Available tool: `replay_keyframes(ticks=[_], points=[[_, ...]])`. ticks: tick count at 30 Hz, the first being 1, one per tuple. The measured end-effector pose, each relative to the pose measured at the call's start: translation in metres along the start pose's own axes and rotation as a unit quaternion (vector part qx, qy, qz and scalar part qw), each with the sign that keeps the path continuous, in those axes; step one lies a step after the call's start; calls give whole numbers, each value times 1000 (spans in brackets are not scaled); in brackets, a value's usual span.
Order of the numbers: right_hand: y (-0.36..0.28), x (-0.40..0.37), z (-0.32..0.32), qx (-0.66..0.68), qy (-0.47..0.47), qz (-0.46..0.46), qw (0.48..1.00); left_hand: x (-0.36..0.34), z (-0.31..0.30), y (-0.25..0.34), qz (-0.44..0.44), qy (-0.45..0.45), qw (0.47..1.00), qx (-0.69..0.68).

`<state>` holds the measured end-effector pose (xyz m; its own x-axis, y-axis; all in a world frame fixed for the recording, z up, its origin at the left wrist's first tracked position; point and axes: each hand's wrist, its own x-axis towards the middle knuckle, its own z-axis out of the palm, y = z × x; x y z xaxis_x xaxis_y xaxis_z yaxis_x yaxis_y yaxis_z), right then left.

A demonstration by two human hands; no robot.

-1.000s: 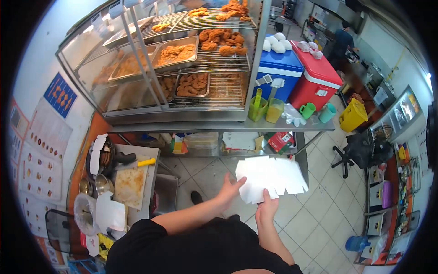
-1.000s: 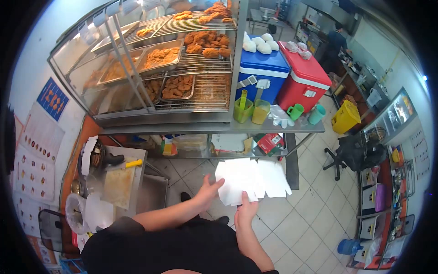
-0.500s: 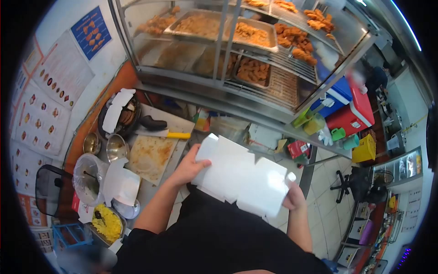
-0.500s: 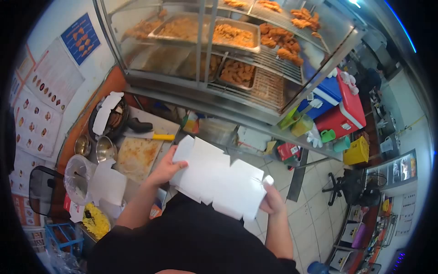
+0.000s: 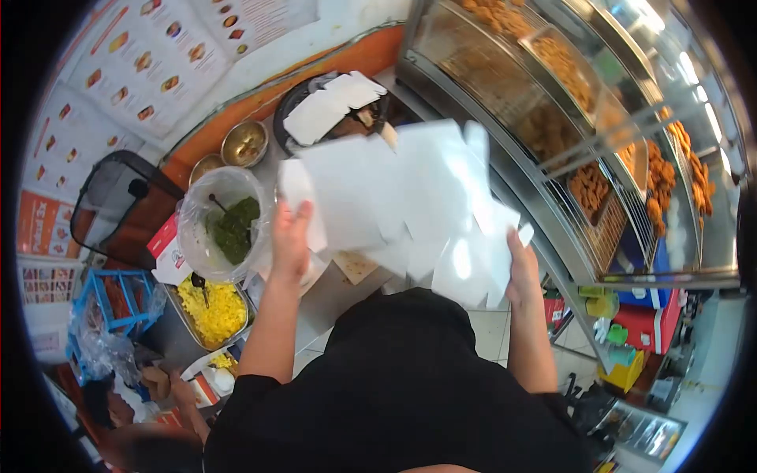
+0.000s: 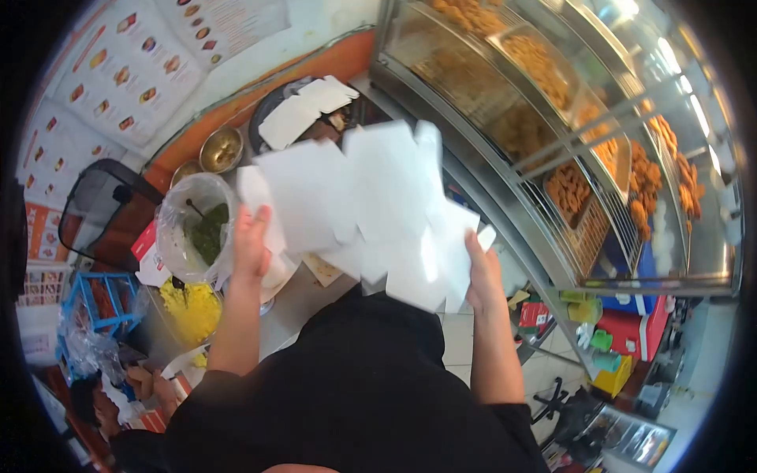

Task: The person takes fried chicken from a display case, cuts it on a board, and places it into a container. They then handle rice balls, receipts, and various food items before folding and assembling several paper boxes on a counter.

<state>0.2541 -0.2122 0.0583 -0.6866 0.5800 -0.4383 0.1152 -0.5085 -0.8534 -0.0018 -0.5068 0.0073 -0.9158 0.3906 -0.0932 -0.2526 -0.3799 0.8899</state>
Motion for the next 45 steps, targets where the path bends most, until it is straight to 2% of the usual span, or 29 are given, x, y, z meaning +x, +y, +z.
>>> replay_keyframes(ticks=[2, 4, 8, 10, 11, 12, 14, 15, 16, 17, 18, 19, 20, 21, 23, 24, 26, 27, 28, 30, 32, 33, 35, 39, 40, 41, 42, 43, 45], points=[[-4, 59, 30, 62, -2, 24, 998, 4, -33, 38, 62, 46, 997, -10], [0, 123, 76, 174, -78, 27, 981, -7, -66, 69, 84, 62, 994, -7], [29, 235, 187, 179, -105, 51, 977, -38, -89, 102, 120, 76, 989, 32], [57, 275, 225, 122, -130, 65, 982, -55, -95, 103, 131, 95, 985, 58], [44, 264, 245, -24, -113, 158, 981, -61, -101, 97, 117, 110, 982, 97], [43, 258, 267, -140, 1, 162, 977, -67, -105, 91, 98, 121, 978, 137], [48, 251, 280, -263, 81, -70, 959, -81, -105, 77, 79, 95, 971, 203], [45, 242, 279, -260, 85, -71, 959, -82, -100, 70, 61, 74, 961, 259], [42, 229, 271, -252, -46, -160, 953, -80, -93, 62, 62, 71, 962, 256], [33, 206, 263, -241, -177, -244, 922, -77, -85, 54, 76, 21, 955, 287], [3, 152, 261, -328, -247, -244, 879, -74, -75, 45, 88, -35, 945, 314], [-1, 125, 254, -378, -313, -341, 802, -75, -64, 36, 85, -56, 947, 303], [-20, 96, 249, -453, -392, -432, 674, -70, -51, 28, 61, -82, 955, 278], [-13, 84, 236, -439, -413, -487, 631, -60, -35, 21, 41, -117, 959, 253], [-17, 59, 212, -581, -400, -315, 635, -41, -2, 11, 53, -207, 954, 212], [-28, 55, 193, -587, -366, -318, 648, -37, 14, 11, 57, -247, 950, 182], [-47, 52, 160, -541, -347, -160, 749, -24, 50, 11, 72, -274, 936, 210], [-42, 51, 136, -506, -286, -236, 779, -18, 63, 7, 103, -332, 897, 275], [-39, 44, 114, -504, -272, -247, 782, -13, 76, 3, 136, -381, 850, 339], [-44, 26, 80, -466, -163, -263, 829, -5, 101, -13, 152, -425, 826, 339], [-50, 0, 47, -484, -122, -220, 838, -15, 138, -24, 87, -441, 807, 382], [-47, -12, 29, -473, -102, -236, 843, -22, 152, -36, 101, -459, 793, 389], [-34, -34, -6, -453, -20, -226, 862, -34, 177, -61, 39, -430, 862, 267], [-9, -83, -72, -344, 28, -221, 912, -71, 233, -69, 57, -520, 797, 302], [2, -96, -85, -291, 68, -232, 926, -80, 251, -70, 59, -524, 794, 304], [14, -110, -96, -237, 107, -238, 936, -92, 268, -73, 232, -529, 743, 338], [23, -124, -108, -236, 113, -239, 935, -106, 282, -78, 399, -519, 667, 357], [31, -138, -121, -211, 164, -237, 934, -126, 294, -82, 347, -528, 684, 366], [49, -165, -147, -168, 258, -226, 924, -154, 316, -104, 368, -535, 669, 361]])
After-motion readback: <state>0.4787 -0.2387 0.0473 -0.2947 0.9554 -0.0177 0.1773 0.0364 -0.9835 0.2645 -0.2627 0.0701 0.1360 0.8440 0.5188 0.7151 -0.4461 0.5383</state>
